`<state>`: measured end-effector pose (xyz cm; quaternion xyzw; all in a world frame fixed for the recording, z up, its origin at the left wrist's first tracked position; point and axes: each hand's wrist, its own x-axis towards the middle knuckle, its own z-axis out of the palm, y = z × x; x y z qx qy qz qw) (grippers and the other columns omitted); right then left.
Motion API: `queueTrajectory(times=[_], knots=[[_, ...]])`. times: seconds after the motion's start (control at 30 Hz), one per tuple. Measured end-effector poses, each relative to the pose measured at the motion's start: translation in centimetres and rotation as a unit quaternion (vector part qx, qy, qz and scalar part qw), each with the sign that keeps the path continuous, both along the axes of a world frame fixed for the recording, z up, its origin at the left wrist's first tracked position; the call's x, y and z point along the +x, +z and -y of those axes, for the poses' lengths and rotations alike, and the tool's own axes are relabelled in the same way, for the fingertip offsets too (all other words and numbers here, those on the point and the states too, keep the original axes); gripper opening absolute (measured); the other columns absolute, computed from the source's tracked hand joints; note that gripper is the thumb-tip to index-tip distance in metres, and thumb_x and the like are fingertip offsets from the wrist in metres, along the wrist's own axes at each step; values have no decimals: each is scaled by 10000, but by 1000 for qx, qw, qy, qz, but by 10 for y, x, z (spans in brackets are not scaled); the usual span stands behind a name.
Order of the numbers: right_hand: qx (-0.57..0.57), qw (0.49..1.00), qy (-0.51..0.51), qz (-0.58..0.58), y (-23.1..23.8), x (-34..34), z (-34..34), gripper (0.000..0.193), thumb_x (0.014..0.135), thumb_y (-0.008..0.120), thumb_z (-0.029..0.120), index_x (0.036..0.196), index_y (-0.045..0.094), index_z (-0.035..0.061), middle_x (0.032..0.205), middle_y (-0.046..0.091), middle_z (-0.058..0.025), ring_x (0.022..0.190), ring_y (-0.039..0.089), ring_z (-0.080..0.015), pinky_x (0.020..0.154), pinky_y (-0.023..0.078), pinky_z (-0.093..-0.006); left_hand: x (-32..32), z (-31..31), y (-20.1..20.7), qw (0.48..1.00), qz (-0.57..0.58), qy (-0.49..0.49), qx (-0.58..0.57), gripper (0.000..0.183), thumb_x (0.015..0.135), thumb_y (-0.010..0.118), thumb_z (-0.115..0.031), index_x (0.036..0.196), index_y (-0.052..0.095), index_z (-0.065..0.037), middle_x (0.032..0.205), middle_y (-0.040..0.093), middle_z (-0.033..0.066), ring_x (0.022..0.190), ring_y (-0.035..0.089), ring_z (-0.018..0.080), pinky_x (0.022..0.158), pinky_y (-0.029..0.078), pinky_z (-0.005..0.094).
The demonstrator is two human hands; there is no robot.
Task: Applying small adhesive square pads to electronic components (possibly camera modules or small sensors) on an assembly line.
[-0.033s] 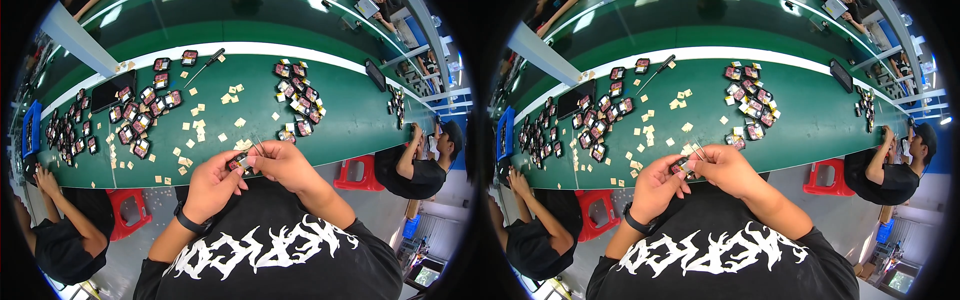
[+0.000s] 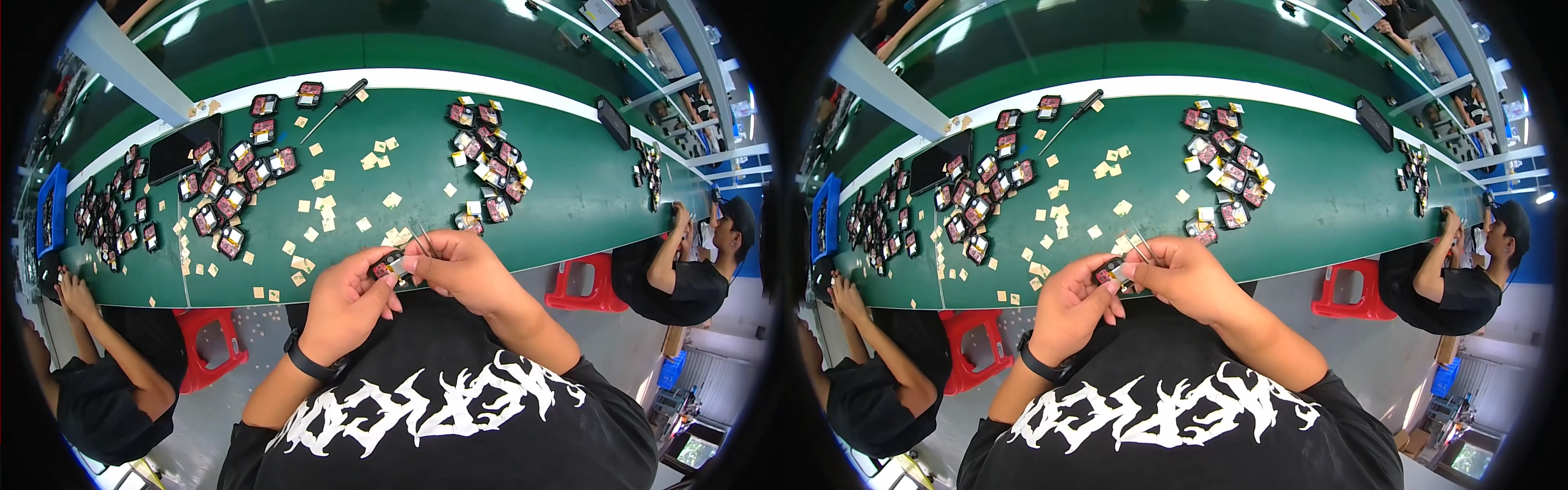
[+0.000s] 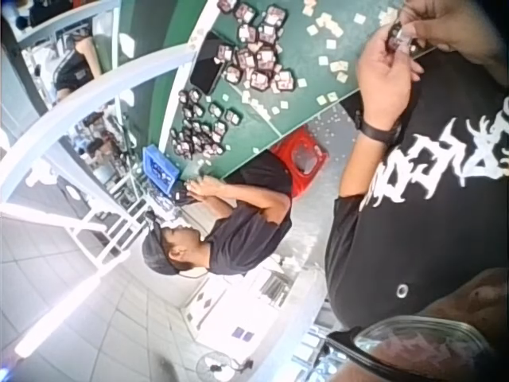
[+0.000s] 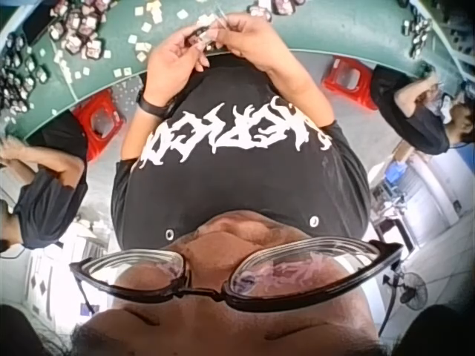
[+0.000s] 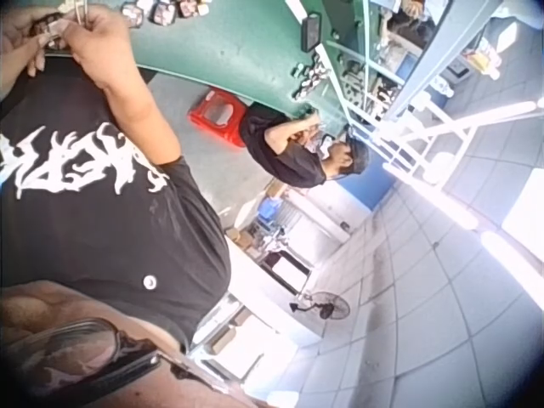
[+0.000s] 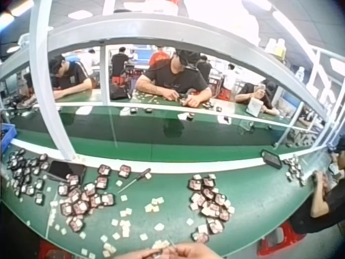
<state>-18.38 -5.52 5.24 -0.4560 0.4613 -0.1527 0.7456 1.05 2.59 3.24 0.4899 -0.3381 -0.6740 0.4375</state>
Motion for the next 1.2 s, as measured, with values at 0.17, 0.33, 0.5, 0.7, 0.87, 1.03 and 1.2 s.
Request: queueTrajectory(times=[0.17,0.33,0.5,0.7,0.87,1.03,1.2], knots=[[7,1000,15,10,6,2,-3,183,979,721,201,1022,695,25,799,655,27,593,473,-10,507,353,-195,6,-4,11,1000,17,2,-15,346,1009,569,-4,1349,587,61,913,656,55,692,654,92,599,539,233],[-12,1000,22,-3,25,4,-5,231,977,730,225,1057,688,12,810,661,21,621,500,-9,519,374,-192,15,-4,26,999,-2,-15,-33,401,1004,540,23,1403,560,62,934,654,70,716,662,103,623,554,238],[-36,999,1,31,36,5,-12,240,986,730,149,1139,665,-24,863,669,28,730,553,3,601,436,-182,21,-9,33,996,-15,-41,-74,490,962,474,98,1448,527,61,1049,649,125,780,682,124,667,580,266],[-94,994,13,59,27,0,-18,228,994,721,129,1142,659,-34,891,667,35,734,526,15,618,428,-178,22,-10,43,991,37,-44,-122,516,922,492,105,1435,538,71,1075,649,143,803,693,131,687,575,261],[-175,984,28,10,32,-3,-15,197,950,755,111,1095,692,-6,869,669,16,700,527,-6,590,424,-206,25,-12,40,987,99,-22,-128,462,932,560,90,1391,593,51,1018,665,126,776,688,115,661,558,251],[-476,843,-43,-247,13,-39,2,253,849,814,103,1060,709,11,938,671,-101,767,664,-213,614,516,-319,65,-11,15,947,249,168,-110,306,986,625,-6,1287,668,29,951,672,54,687,594,63,611,495,218],[-497,786,-12,-368,7,-56,2,443,825,852,208,1184,669,23,969,660,-130,791,672,-264,683,546,-366,171,-27,-17,824,437,340,-118,256,1025,630,-100,1245,620,30,963,654,22,727,551,52,629,443,202]])
